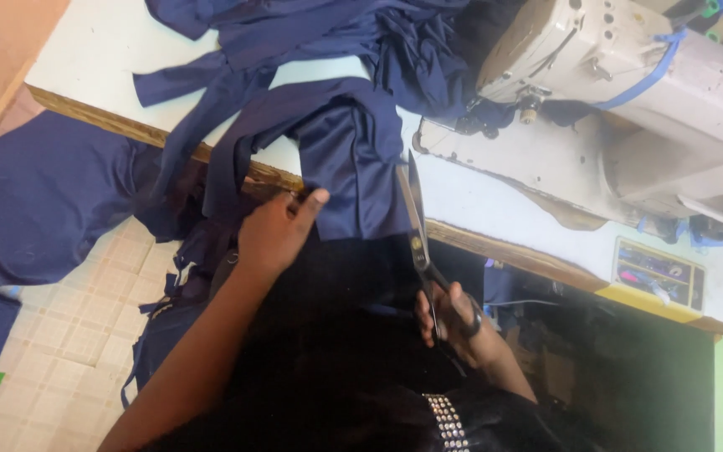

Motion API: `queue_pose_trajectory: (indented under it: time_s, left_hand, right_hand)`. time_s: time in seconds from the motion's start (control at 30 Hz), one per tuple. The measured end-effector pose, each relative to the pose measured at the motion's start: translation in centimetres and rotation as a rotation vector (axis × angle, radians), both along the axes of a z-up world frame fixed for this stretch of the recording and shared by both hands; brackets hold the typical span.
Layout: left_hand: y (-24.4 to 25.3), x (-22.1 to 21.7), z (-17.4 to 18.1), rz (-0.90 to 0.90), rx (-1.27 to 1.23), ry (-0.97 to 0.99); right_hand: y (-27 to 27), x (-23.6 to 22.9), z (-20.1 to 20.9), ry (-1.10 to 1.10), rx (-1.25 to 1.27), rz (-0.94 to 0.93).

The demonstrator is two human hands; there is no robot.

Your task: Cutting and trimming blue fabric pieces using large scissors at a sewing workstation.

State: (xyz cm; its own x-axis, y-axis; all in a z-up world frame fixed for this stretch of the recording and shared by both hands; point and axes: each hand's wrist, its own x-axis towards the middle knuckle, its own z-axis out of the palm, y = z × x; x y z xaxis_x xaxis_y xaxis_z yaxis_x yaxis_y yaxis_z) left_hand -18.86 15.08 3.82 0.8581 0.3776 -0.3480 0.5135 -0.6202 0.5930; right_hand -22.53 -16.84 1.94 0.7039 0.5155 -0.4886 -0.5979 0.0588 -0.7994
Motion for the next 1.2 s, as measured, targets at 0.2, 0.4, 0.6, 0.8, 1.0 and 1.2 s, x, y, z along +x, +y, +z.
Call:
queue_pose_trajectory:
  time_s: [0.2, 0.4, 0.6, 0.8, 1.0, 1.2]
  left_hand:
    - [-1.9, 0.2, -3.2, -0.091, -0.215, -0.323]
    - [1.0, 0.4, -4.5, 0.305, -1.133, -0.748]
    - [-0.6, -0.5, -3.9, 0.346, -0.974, -0.642]
    - [1.9, -1.3, -3.0, 0.668, -1.218, -0.751]
    - [-0.5, -1.8, -2.2, 1.016, -1.871, -0.7]
    - [-3.8, 0.7, -1.5, 0.727, -1.201, -0.269]
  right_hand:
    - [-3.2, -0.3, 1.0, -0.006, 0.025, 0.175]
    - [-4.9, -0.7, 1.3, 0.053, 0.016, 0.184]
    - [0.8, 0.9, -1.2, -0.147, -0.122, 0.023]
    - [2.7, 0.4, -1.1, -0.259, -0.202, -0.195]
    - [0.6, -1.4, 1.9, -0.194, -0.02, -0.11]
    - [-1.3, -0.6, 2.2, -0.169, -0.147, 0.222]
